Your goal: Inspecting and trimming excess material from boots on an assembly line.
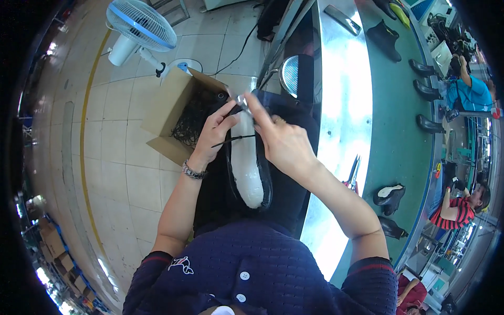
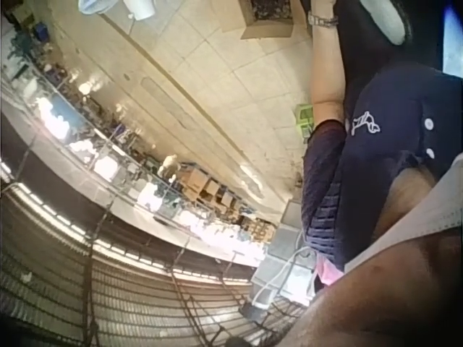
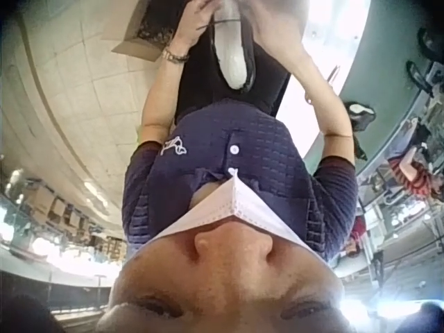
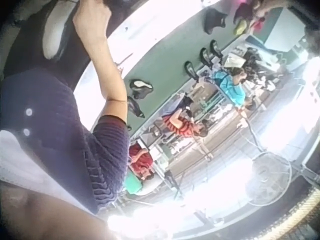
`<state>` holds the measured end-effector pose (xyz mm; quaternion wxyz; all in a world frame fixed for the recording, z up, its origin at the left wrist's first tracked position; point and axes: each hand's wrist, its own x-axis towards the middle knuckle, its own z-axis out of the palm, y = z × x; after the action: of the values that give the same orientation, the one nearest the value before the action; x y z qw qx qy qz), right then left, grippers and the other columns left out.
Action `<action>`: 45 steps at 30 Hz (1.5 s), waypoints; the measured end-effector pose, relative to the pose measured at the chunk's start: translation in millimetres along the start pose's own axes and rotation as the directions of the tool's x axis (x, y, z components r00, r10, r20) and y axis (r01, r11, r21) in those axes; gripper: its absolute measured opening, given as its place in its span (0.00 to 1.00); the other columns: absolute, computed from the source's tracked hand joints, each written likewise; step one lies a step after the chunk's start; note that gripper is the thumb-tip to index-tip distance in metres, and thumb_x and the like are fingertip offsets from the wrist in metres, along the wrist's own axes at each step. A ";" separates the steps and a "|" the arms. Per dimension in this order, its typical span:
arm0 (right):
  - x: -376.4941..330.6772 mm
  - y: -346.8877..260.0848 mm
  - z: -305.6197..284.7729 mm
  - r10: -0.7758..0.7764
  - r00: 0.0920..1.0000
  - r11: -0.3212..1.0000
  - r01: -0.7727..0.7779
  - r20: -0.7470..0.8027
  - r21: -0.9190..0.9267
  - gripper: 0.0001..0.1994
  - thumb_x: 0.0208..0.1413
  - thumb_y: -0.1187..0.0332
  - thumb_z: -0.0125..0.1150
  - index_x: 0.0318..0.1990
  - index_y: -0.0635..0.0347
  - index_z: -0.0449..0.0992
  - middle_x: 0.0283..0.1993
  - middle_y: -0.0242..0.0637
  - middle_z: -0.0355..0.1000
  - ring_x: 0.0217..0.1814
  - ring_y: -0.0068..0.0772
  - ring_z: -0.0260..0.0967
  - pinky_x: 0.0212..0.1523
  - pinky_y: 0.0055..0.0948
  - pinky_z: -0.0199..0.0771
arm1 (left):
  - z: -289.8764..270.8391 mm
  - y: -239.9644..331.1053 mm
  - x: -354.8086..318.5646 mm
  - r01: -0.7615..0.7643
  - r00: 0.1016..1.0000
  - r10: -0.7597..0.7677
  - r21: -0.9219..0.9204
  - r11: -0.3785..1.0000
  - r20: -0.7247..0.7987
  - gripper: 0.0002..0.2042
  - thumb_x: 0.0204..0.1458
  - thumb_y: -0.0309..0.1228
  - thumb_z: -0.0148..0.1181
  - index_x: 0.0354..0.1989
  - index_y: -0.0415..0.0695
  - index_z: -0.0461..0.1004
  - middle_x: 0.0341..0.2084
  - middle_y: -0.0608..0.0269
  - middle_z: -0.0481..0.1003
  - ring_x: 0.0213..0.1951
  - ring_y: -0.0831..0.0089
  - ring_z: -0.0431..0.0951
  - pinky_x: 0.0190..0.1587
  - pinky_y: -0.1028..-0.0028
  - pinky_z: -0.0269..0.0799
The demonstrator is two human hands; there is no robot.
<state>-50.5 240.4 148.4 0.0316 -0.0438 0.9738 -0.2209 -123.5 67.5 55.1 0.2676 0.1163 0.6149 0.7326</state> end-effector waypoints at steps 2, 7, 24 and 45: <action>6.0 -0.4 -6.3 0.085 0.965 0.994 -0.064 0.247 -0.093 0.37 0.59 0.74 0.54 0.73 0.45 0.43 0.35 0.54 0.76 0.34 0.54 0.77 0.35 0.45 0.77 | -0.4 8.7 1.2 0.012 1.000 -0.011 -0.070 0.997 0.010 0.20 0.62 0.33 0.52 0.62 0.42 0.68 0.46 0.67 0.75 0.46 0.81 0.71 0.53 0.79 0.63; -24.2 21.3 -13.2 0.162 0.982 0.932 -0.120 -0.097 0.342 0.36 0.60 0.72 0.54 0.73 0.45 0.45 0.33 0.53 0.77 0.31 0.52 0.77 0.33 0.43 0.76 | 5.2 10.1 15.0 0.138 0.990 -0.133 -0.227 0.964 0.038 0.17 0.63 0.37 0.53 0.56 0.43 0.73 0.44 0.72 0.74 0.47 0.83 0.70 0.54 0.80 0.61; -252.5 152.8 76.0 0.704 0.399 0.612 -0.760 -0.587 0.219 0.19 0.55 0.73 0.60 0.54 0.69 0.70 0.50 0.49 0.70 0.53 0.45 0.66 0.53 0.41 0.66 | 4.9 18.8 15.0 0.094 0.992 -0.085 -0.090 0.992 0.093 0.15 0.64 0.32 0.52 0.56 0.40 0.72 0.49 0.68 0.73 0.49 0.83 0.69 0.55 0.81 0.62; -149.0 -20.4 -12.3 0.132 0.775 -0.059 -0.616 0.618 0.786 0.45 0.39 0.31 0.68 0.52 0.63 0.70 0.27 0.24 0.62 0.26 0.16 0.63 0.24 0.14 0.62 | 25.7 -0.7 -66.8 -0.247 0.944 0.237 -0.015 0.969 -0.231 0.32 0.53 0.25 0.60 0.67 0.37 0.56 0.67 0.49 0.57 0.66 0.60 0.60 0.66 0.65 0.56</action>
<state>98.1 242.1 174.6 0.2884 0.2276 0.5028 -0.7824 -55.1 53.4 70.6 0.1059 0.1002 0.6064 0.7817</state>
